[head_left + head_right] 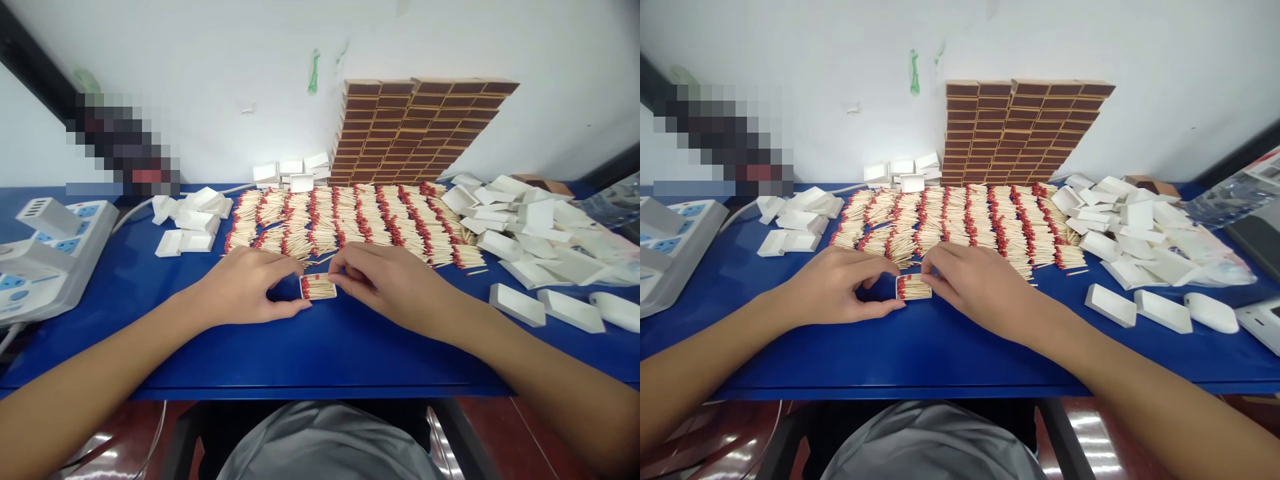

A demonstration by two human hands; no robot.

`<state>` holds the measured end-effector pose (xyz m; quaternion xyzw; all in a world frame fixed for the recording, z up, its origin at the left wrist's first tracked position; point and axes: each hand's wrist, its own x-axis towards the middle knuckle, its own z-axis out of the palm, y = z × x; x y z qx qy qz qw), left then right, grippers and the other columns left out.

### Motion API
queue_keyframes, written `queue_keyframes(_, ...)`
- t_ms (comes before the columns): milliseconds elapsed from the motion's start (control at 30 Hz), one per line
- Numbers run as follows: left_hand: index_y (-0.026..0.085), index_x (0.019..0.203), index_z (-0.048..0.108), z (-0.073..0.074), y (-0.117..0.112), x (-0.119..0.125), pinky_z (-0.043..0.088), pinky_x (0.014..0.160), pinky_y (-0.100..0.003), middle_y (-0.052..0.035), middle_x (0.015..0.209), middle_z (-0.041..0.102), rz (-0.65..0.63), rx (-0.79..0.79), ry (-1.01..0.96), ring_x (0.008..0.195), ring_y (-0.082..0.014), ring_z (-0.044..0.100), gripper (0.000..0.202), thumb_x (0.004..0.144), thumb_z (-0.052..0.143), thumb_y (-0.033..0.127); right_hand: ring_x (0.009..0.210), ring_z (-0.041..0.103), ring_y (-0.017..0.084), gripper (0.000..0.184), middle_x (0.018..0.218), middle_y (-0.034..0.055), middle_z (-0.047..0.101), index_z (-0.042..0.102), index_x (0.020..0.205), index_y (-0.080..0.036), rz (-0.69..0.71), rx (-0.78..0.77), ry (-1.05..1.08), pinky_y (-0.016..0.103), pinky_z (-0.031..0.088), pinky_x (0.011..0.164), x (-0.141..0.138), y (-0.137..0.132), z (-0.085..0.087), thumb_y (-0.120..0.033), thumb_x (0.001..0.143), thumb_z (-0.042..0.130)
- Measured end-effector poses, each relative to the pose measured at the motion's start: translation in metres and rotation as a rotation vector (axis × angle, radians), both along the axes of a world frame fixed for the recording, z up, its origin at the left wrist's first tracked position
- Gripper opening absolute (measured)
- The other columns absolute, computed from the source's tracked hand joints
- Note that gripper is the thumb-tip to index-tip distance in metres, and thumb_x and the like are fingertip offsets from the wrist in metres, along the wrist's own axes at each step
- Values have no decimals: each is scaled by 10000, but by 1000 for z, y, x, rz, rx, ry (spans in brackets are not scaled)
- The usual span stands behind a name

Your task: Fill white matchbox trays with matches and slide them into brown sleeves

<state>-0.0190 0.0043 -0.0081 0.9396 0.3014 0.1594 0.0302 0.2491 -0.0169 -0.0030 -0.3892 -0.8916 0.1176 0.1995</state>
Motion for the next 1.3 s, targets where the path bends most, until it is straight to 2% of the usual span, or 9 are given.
queue_keyframes(300,186,1013,720,1,-2,2,428,559,-245,33,715,710,-16,1,-30,583,-117,640,309,912,724,477,726,622,157,139,884,35,703,649,1001,-177,53,19,-12,278,398,638,-12,-8,-8,-254,1053,545)
queue_keyframes(400,186,1022,720,1,-2,2,429,562,-243,31,723,715,-22,0,-37,586,-116,641,315,918,718,483,767,646,169,140,900,43,722,663,993,-175,49,10,-38,284,398,647,-14,-9,-8,-238,1046,549)
queue_keyframes(567,185,1018,719,0,0,1,438,585,-242,25,733,716,-20,-24,-20,620,-124,656,317,930,706,490,697,607,152,150,855,31,709,688,968,-177,46,15,-45,284,379,642,-11,-8,-3,-236,1033,566)
queue_keyframes(733,191,1047,718,0,0,0,436,598,-239,29,746,721,-23,-20,-15,620,-122,651,291,924,724,455,654,576,147,159,801,23,685,694,944,-179,-50,70,-43,285,356,624,3,5,2,-261,1023,584)
queue_keyframes(833,192,1073,716,2,-1,0,427,591,-238,42,718,695,-20,-15,-29,590,-114,628,280,915,740,421,633,565,148,160,762,17,676,698,933,-184,-151,132,-19,287,343,610,11,14,7,-264,1015,587)
queue_keyframes(933,191,1081,712,3,-1,-1,417,585,-240,52,691,660,-10,-39,-29,574,-110,609,298,905,749,430,633,567,145,146,751,9,672,703,921,-191,-186,145,2,284,350,612,14,19,10,-246,1004,597)
queue_keyframes(1033,194,1034,710,4,-1,-3,394,567,-243,56,665,632,0,-71,-17,565,-111,599,299,894,747,456,622,560,139,162,751,10,671,711,925,-187,-160,135,18,280,357,609,11,17,10,-246,1012,589)
queue_keyframes(1167,211,1067,708,1,-3,-2,380,561,-237,72,627,589,47,-78,-123,545,-104,570,323,872,754,464,622,554,134,169,768,12,679,711,967,-180,-93,101,44,279,360,614,6,13,6,-264,1028,578)
queue_keyframes(1300,216,1018,705,-1,-3,1,354,551,-233,82,593,551,22,-193,-82,533,-98,540,287,864,754,454,636,555,136,198,780,12,683,708,964,-189,-82,65,36,285,345,617,4,12,3,-291,1046,559)
